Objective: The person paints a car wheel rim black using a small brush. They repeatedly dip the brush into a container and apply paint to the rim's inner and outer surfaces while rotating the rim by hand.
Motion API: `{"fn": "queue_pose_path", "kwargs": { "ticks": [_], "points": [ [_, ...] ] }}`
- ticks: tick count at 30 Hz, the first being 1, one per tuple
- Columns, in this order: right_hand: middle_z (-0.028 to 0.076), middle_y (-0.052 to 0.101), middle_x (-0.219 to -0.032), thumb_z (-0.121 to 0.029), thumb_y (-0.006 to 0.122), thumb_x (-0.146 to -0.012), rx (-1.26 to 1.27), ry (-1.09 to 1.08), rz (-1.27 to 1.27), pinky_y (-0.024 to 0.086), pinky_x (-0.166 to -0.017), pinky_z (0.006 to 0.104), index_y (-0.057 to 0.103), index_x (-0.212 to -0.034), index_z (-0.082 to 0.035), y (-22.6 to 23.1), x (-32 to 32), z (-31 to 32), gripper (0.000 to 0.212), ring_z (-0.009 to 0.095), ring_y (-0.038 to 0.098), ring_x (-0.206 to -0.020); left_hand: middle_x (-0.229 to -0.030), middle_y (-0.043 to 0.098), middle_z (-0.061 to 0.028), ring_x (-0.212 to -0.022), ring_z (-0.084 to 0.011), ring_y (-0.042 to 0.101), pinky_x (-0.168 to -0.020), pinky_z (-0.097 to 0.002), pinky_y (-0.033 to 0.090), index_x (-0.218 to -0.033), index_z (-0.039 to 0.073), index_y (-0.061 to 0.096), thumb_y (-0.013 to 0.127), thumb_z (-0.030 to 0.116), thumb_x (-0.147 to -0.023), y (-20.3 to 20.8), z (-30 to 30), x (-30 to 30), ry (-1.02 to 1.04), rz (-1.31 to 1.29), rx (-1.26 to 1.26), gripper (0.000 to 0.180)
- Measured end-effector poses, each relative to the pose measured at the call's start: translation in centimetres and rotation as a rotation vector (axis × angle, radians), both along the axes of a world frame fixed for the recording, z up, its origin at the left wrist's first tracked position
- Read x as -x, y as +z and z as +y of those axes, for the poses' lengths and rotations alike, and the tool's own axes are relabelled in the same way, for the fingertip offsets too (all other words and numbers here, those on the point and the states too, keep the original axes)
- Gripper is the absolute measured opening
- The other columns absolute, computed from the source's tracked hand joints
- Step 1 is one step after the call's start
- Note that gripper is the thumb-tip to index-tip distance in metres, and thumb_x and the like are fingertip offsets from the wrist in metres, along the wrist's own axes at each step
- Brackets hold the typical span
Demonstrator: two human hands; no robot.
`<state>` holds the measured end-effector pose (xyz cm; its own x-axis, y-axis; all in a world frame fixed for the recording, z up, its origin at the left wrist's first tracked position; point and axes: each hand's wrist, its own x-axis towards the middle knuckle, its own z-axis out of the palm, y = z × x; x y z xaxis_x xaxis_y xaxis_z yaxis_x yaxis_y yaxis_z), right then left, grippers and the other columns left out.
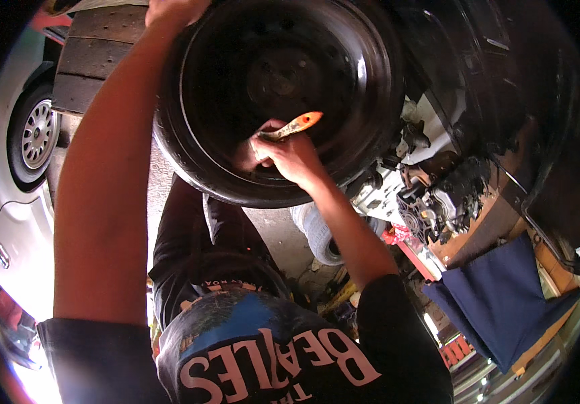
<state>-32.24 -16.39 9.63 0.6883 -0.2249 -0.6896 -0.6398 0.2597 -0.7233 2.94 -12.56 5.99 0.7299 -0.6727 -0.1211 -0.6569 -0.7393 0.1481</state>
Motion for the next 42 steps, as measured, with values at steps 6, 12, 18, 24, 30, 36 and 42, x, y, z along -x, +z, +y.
{"fn": "queue_pose_path", "kwargs": {
  "ticks": [6, 12, 18, 24, 30, 36, 42],
  "points": [
    [0.018, 0.075, -0.094, -0.024, 0.065, -0.095, 1.188, 0.872, 0.433, 0.060, -0.081, 0.0469, 0.074, -0.108, -0.006, 6.7, -0.2, -12.1, 0.023, 0.037, 0.074, -0.090, -0.132, 0.062, -0.0234, -0.120, -0.0426, 0.061, -0.098, -0.0517, 0.052, -0.148, 0.017, 0.050, 0.040, 0.036, -0.106, -2.8, 1.4, -0.8, -0.067, -0.069, -0.026, 0.047],
    [0.011, 0.067, -0.099, -0.014, 0.063, -0.091, 1.651, 1.068, -0.244, 0.060, -0.078, 0.0416, 0.070, -0.116, -0.012, 5.9, -6.7, -19.7, 0.026, 0.030, 0.068, -0.091, -0.124, 0.068, -0.0237, -0.117, -0.0473, 0.063, -0.102, -0.0569, 0.049, -0.131, 0.016, 0.064, 0.029, 0.056, -0.105, -2.6, 0.6, -0.4, 0.217, 0.132, 0.231, 0.058],
    [0.014, 0.065, -0.090, -0.012, 0.073, -0.093, 1.571, 0.487, -0.445, 0.057, -0.069, 0.0397, 0.068, -0.117, -0.004, 5.6, -6.7, -18.6, 0.026, 0.032, 0.066, -0.070, -0.125, 0.067, -0.0261, -0.118, -0.0483, 0.061, -0.102, -0.0583, 0.048, -0.133, 0.016, 0.062, 0.029, 0.059, -0.106, 0.2, -0.2, 0.4, 0.263, 0.253, 0.181, 0.060],
    [0.017, 0.072, -0.098, -0.006, 0.072, -0.093, 1.702, -0.345, -0.163, 0.057, -0.078, 0.0435, 0.067, -0.112, -0.001, 3.7, -0.8, -11.1, 0.021, 0.035, 0.071, -0.086, -0.125, 0.068, -0.0231, -0.118, -0.0464, 0.063, -0.102, -0.0559, 0.050, -0.127, 0.018, 0.067, 0.031, 0.056, -0.106, 1.3, -0.2, 0.8, 0.275, 0.237, 0.132, 0.057],
    [0.017, 0.060, -0.112, -0.011, 0.060, -0.099, 1.044, -1.120, -0.663, 0.059, -0.086, 0.0401, 0.057, -0.119, 0.007, -6.1, -4.1, -10.0, 0.027, 0.028, 0.065, -0.105, -0.126, 0.067, -0.0237, -0.118, -0.0456, 0.063, -0.101, -0.0557, 0.050, -0.128, 0.019, 0.067, 0.032, 0.054, -0.106, 1.5, -0.7, 0.5, 0.302, 0.262, 0.145, 0.054],
    [0.013, 0.065, -0.114, -0.032, 0.067, -0.099, 0.313, -1.502, -1.309, 0.057, -0.091, 0.0365, 0.059, -0.117, -0.002, -8.5, -18.6, -7.9, 0.036, 0.024, 0.065, -0.100, -0.128, 0.068, -0.0208, -0.117, -0.0463, 0.063, -0.100, -0.0554, 0.050, -0.131, 0.021, 0.067, 0.034, 0.051, -0.106, 2.4, -1.4, 1.1, 0.310, 0.245, 0.092, 0.051],
    [0.007, 0.067, -0.118, -0.020, 0.072, -0.100, 0.232, -1.521, -0.600, 0.057, -0.093, 0.0384, 0.060, -0.119, -0.004, -7.1, -13.4, -5.0, 0.028, 0.019, 0.066, -0.107, -0.129, 0.068, -0.0190, -0.117, -0.0442, 0.064, -0.100, -0.0560, 0.050, -0.133, 0.020, 0.066, 0.033, 0.050, -0.106, 2.3, -0.6, 0.7, 0.288, 0.248, 0.136, 0.052]
  ]
}}
